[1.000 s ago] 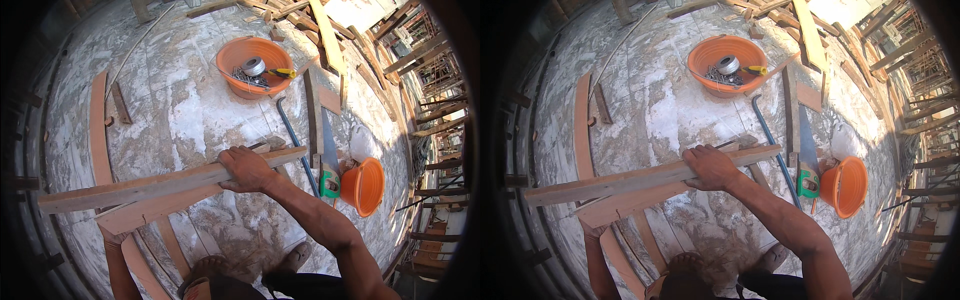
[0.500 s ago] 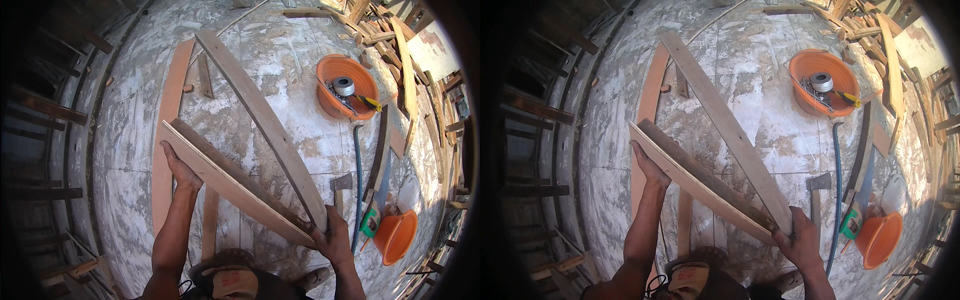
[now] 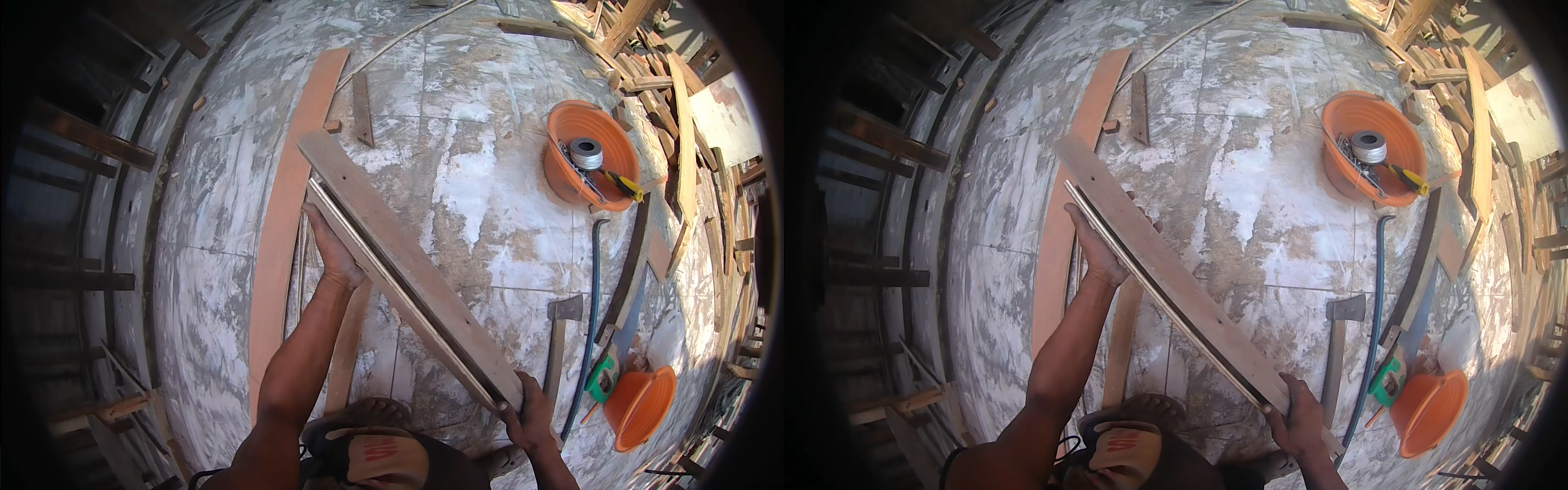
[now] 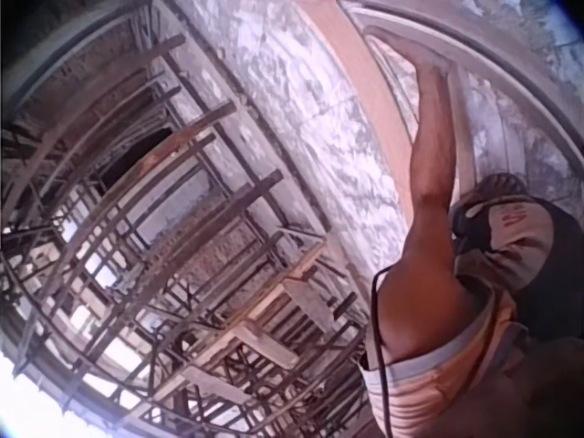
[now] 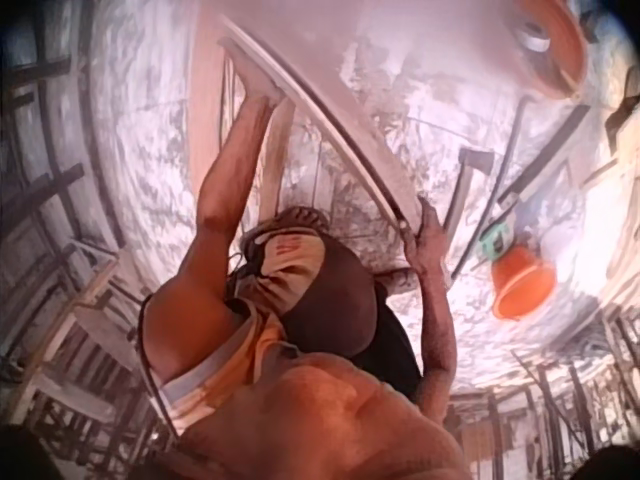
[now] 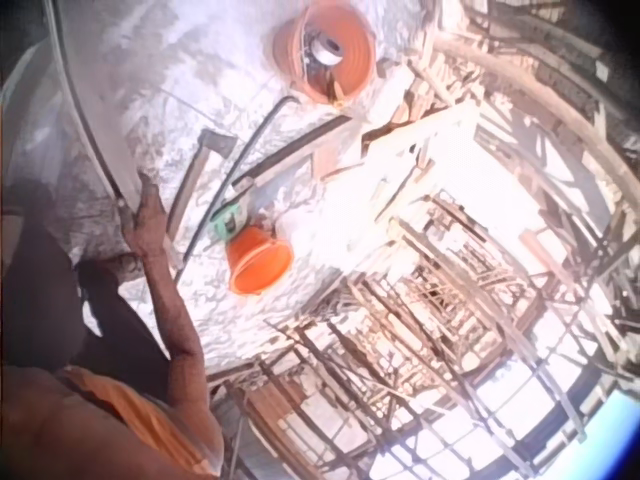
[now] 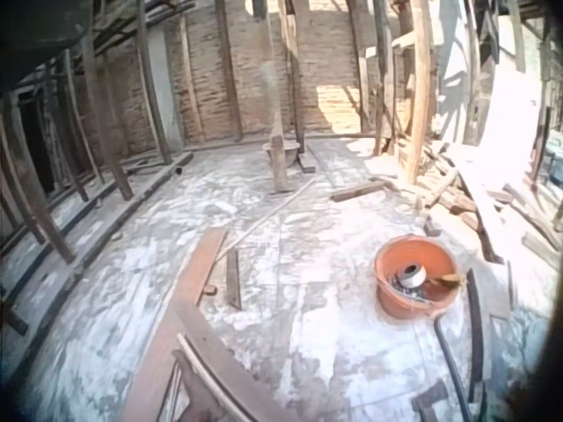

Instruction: The person fits wooden planks together on the floor, using a pry bar to align pieces and a hatchet to drive nails into the wood while being assisted by another person.

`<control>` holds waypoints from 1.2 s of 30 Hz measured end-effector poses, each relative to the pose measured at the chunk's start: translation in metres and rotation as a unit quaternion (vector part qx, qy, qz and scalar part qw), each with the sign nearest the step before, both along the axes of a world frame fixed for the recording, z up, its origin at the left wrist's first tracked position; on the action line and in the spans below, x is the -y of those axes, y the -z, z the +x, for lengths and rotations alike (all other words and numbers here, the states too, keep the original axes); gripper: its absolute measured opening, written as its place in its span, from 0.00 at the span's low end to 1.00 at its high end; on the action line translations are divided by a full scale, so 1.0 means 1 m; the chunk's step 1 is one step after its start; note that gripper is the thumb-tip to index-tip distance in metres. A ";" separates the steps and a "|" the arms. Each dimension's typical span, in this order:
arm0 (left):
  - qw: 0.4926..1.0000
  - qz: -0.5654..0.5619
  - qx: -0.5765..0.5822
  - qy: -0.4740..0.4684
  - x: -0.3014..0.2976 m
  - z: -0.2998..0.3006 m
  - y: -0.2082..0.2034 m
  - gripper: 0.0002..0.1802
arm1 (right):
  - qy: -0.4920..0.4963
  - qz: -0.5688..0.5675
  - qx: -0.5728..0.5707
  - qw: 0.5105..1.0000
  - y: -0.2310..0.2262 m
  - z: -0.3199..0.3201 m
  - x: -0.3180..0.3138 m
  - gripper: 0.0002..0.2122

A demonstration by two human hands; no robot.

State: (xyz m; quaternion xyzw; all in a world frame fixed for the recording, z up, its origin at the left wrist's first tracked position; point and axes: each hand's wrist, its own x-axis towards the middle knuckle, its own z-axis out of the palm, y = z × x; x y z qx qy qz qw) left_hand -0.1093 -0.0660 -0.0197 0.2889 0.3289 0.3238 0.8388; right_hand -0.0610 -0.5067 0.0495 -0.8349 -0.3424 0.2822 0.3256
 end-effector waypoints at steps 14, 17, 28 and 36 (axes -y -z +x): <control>0.997 0.016 0.017 0.068 0.016 0.000 -0.031 0.66 | -0.003 -0.069 -0.020 0.997 0.033 -0.023 0.034 0.40; 0.996 0.030 0.016 0.082 0.015 0.004 -0.033 0.66 | 0.011 -0.075 -0.018 0.997 0.039 -0.023 0.035 0.38; 0.974 0.158 -0.156 -0.050 -0.019 -0.008 -0.002 0.54 | -0.002 -0.086 0.005 0.996 0.043 -0.023 0.038 0.37; 0.960 0.142 -0.237 0.037 0.042 -0.004 0.035 0.44 | 0.015 -0.132 0.045 0.990 0.043 -0.028 0.095 0.35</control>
